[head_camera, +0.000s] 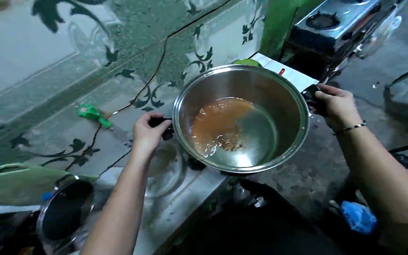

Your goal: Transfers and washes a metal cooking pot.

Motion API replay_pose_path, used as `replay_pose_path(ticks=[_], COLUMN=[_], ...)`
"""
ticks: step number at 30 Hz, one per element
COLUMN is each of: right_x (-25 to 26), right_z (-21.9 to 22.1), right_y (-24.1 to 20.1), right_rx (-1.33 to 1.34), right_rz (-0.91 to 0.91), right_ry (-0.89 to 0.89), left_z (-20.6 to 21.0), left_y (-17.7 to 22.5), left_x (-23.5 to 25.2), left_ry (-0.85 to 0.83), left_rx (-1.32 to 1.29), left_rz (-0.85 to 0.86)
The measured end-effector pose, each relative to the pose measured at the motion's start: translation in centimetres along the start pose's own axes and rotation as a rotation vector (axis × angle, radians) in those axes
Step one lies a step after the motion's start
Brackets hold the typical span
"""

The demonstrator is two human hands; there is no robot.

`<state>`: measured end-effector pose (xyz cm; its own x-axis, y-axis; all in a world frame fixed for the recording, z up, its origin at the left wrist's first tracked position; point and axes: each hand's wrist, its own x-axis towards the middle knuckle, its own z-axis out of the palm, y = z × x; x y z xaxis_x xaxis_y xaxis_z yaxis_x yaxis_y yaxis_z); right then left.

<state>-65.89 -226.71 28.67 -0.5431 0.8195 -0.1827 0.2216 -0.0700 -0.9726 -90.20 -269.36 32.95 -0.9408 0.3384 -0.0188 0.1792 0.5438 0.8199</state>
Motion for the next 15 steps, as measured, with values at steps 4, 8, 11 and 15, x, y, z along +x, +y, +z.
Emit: replay_pose_path(ticks=[4, 8, 11, 15], right_x=[5.6, 10.1, 12.7, 17.3], right_z=[-9.1, -17.6, -22.9, -29.5], right_y=[-0.6, -0.3, -0.1, 2.2], right_rx=[-0.061, -0.066, -0.05, 0.005], right_rz=[0.006, -0.004, -0.004, -0.002], right_ry=[0.092, 0.187, 0.282, 0.392], left_z=[10.4, 20.9, 28.4, 37.4], left_y=[5.8, 10.5, 13.9, 18.7], left_x=[5.1, 10.5, 14.7, 19.6], left_ry=[-0.101, -0.212, -0.304, -0.4], left_rx=[-0.005, -0.1, -0.132, -0.1], left_rz=[0.037, 0.104, 0.162, 0.233])
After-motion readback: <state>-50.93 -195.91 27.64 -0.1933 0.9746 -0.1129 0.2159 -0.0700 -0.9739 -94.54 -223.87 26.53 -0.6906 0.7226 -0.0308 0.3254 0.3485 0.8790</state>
